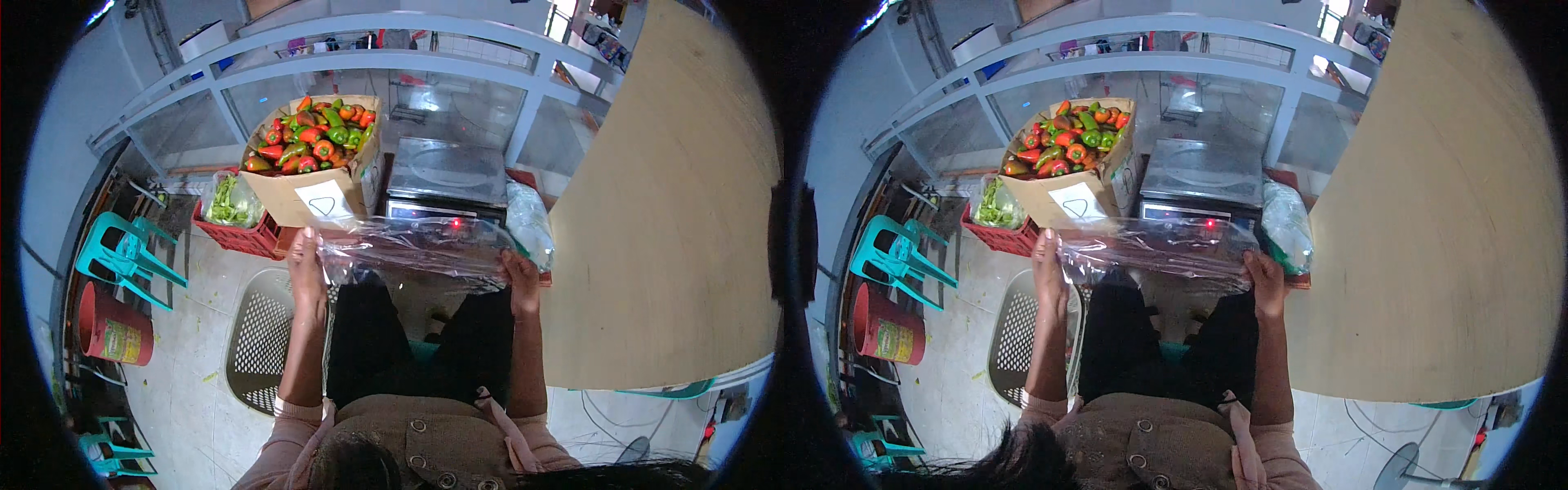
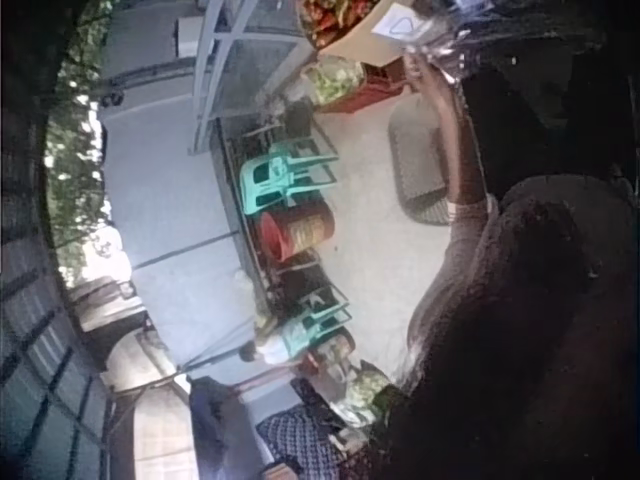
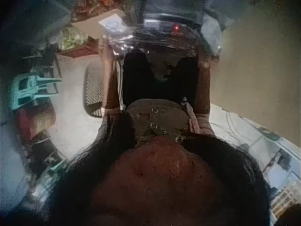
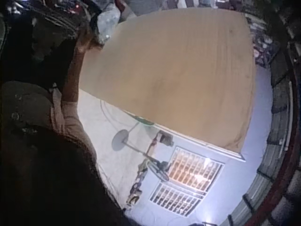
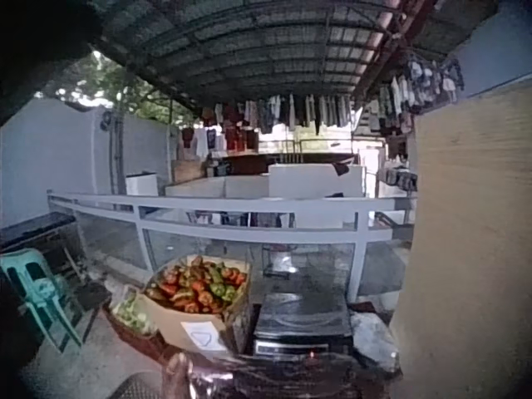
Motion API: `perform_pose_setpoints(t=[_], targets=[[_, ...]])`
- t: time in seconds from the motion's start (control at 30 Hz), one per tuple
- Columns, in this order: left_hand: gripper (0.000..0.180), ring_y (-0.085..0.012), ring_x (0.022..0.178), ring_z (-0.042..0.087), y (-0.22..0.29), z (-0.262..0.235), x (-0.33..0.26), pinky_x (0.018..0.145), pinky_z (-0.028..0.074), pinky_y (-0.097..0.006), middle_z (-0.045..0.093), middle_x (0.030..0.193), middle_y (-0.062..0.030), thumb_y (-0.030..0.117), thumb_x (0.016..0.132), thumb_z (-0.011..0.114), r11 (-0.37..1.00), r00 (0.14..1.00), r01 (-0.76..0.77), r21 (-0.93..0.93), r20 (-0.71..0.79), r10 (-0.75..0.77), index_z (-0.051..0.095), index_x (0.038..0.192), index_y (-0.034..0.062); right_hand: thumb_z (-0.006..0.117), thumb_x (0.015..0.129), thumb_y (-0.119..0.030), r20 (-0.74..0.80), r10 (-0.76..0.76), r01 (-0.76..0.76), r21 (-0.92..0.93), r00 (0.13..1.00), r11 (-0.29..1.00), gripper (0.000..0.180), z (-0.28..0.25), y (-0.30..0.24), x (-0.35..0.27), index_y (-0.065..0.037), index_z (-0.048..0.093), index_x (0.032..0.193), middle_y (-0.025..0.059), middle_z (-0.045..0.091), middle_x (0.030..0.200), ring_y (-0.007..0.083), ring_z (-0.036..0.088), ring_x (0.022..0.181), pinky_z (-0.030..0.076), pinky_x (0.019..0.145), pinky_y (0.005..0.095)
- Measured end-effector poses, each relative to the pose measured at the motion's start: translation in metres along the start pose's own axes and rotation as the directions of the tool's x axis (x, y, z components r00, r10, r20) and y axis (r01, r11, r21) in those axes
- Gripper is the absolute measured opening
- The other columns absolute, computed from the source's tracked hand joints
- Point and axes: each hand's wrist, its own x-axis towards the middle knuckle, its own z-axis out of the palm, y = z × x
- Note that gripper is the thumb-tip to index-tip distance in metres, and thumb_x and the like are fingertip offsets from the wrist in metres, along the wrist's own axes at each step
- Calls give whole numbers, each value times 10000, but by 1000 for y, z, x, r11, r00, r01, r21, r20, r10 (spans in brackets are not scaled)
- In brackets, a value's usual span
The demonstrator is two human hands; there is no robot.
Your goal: The person opens a plastic bag, takes bell peppers from a box to weigh on a scale, packs them into the plastic bag, and ties the bag closed.
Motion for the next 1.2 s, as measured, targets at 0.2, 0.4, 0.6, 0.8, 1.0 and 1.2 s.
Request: perform_pose_setpoints(t=[0.2, 0.4, 0.6, 0.8, 1.0, 1.2], targets=[[179, -40, 612, 416, -38, -4, -20, 578, 342, -196, 496, 668, 34, 196, 866, 514, 996, 998, 16, 85, 58, -21, 530, 742, 68, 562, 805, -93, -145, -411, 286, -515, 900, 808, 120, 1, 30, -1, 12, 552, 861, 50, 539, 773, 154, 527, 720, 419, 725, 262], [197, -34, 611, 391, -45, 24, -46, 552, 330, -193, 464, 639, 33, 149, 836, 560, 973, 974, -15, 228, 224, -37, 473, 677, 71, 558, 823, -191, 176, -69, 122, -310, 982, 943, 218, 66, -22, -36, -18, 555, 956, 63, 552, 855, 157, 541, 796, 442, 708, 282], [226, -35, 611, 368, -50, 50, -57, 539, 317, -195, 449, 679, 30, 151, 861, 528, 987, 939, 130, 92, 308, -153, 438, 668, 74, 572, 816, -218, 367, -23, 84, -150, 930, 985, 199, 125, -34, -50, -26, 528, 841, 39, 546, 801, 129, 534, 743, 441, 677, 273], [196, -43, 650, 419, -42, 50, -58, 582, 343, -204, 477, 699, 12, 175, 864, 524, 981, 937, 147, 123, 301, -178, 461, 708, 74, 583, 799, -135, 352, -10, 102, -243, 936, 965, 126, 116, -36, -47, -47, 498, 773, 18, 488, 746, 86, 479, 680, 407, 626, 231], [150, -72, 634, 432, -53, 32, -46, 605, 352, -213, 474, 694, 2, 137, 880, 477, 994, 960, 91, -55, 269, -73, 459, 741, 83, 578, 787, -140, 368, -106, 177, -165, 924, 970, 138, 106, -33, -46, -28, 498, 780, 28, 498, 743, 118, 474, 666, 405, 656, 256], [155, -80, 660, 469, -47, 28, -39, 651, 394, -231, 509, 727, -14, 172, 891, 469, 995, 978, 85, -61, 194, -71, 484, 779, 66, 540, 823, -168, 379, -92, 187, -223, 921, 957, 150, 102, -34, -43, -48, 484, 753, 10, 475, 718, 84, 483, 659, 405, 609, 233]])
